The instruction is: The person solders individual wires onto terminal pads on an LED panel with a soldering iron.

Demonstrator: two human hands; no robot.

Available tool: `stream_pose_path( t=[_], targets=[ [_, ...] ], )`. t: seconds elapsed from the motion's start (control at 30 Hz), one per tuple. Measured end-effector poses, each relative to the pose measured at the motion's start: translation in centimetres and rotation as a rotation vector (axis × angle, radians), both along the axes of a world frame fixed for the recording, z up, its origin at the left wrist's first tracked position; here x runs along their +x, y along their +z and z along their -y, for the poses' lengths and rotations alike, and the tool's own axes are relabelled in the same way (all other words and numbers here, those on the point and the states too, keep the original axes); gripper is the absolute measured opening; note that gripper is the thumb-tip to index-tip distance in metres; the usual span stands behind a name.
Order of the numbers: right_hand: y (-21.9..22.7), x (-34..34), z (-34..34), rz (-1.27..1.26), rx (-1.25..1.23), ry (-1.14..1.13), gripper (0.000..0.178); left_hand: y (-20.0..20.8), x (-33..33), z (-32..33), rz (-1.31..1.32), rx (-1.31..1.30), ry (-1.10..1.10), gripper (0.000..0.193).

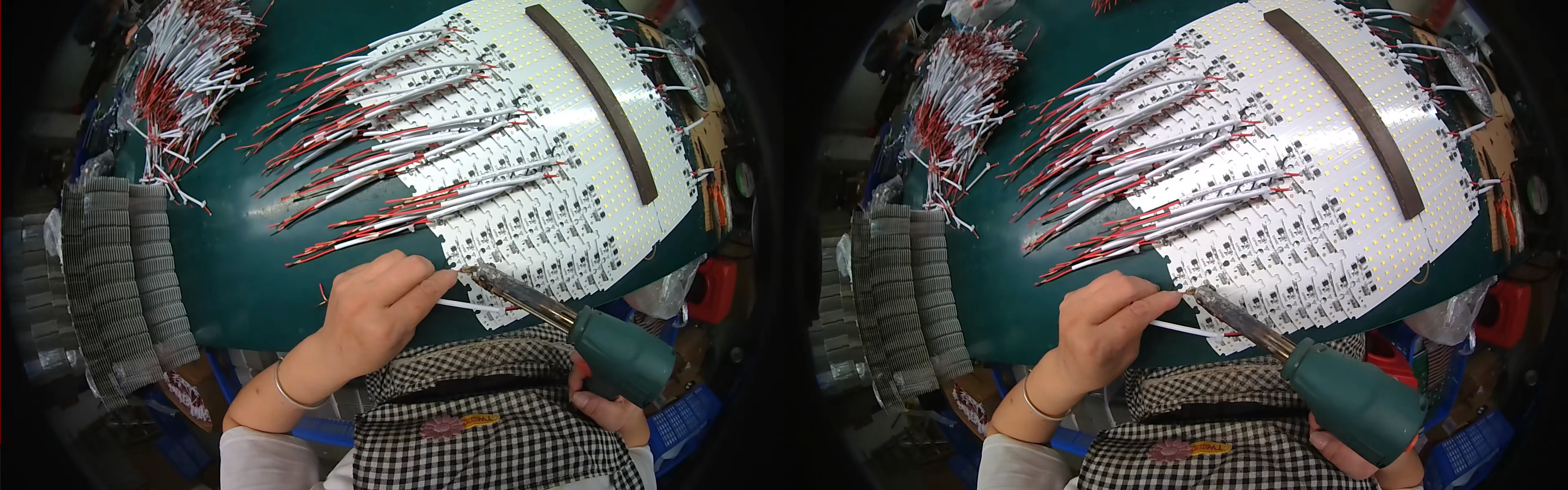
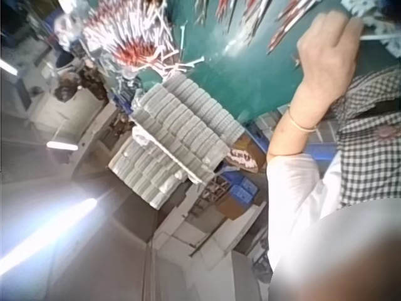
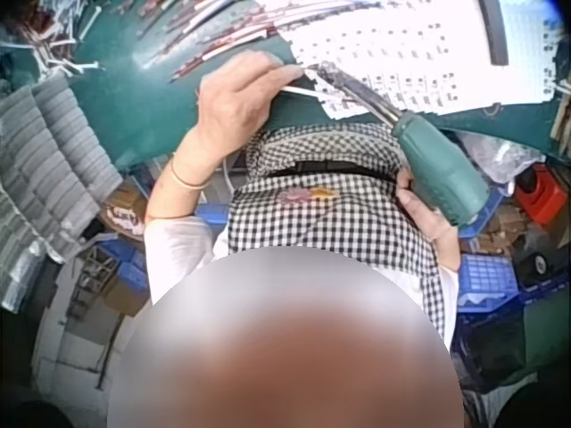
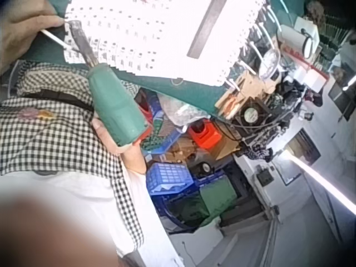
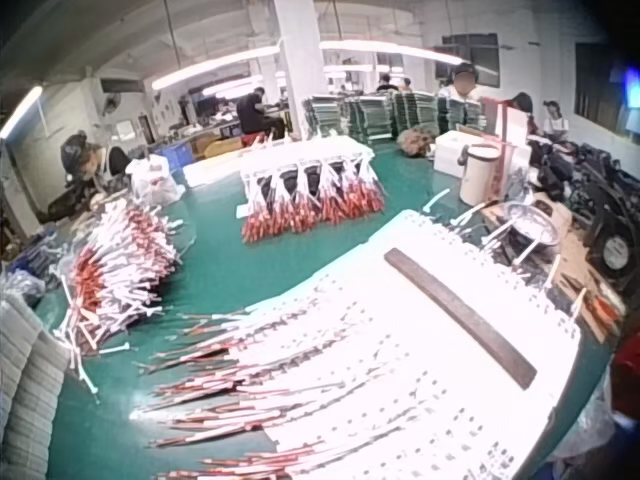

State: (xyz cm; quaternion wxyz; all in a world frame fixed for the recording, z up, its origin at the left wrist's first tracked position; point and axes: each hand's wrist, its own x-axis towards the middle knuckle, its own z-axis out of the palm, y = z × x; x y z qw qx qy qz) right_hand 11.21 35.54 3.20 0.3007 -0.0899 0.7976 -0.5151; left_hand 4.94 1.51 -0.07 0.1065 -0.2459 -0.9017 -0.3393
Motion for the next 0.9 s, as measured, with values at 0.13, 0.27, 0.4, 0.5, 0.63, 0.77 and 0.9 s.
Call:
stream_pose_path(
  t=[0.13, 0.27, 0.4, 0.5, 0.63, 0.77, 0.9],
  targets=[
    [0.8, -1.0, 0.2, -0.210, 0.163, 0.232, 0.042, 0.0, 0.1, -0.1, -0.022, -0.016, 0.009, 0.032],
    [0.4, 0.1, -0.5, 0.054, 0.088, -0.024, 0.041, 0.0, 0.1, -0.3, -0.040, -0.026, 0.003, 0.032],
    [2.3, -0.5, 1.6, 0.010, -0.039, -0.170, 0.052, 0.2, 0.0, -0.3, -0.049, -0.042, 0.002, 0.033],
    [2.3, -0.4, 2.4, 0.146, -0.314, -0.630, 0.063, 0.2, 0.0, -0.3, -0.057, -0.054, -0.005, 0.033],
    [2.7, -1.2, 3.1, 0.186, -0.381, -0.651, 0.066, -0.5, 0.2, -0.1, -0.124, -0.079, -0.009, 0.025],
    [2.6, -1.1, 2.8, 0.173, -0.391, -0.669, 0.068, 1.5, 0.6, -0.6, -0.006, -0.148, 0.001, 0.033],
    [2.3, -1.0, 2.5, 0.106, -0.413, -0.683, 0.067, 4.1, 0.9, -1.8, 0.085, -0.228, 0.044, 0.044]
  ],
)
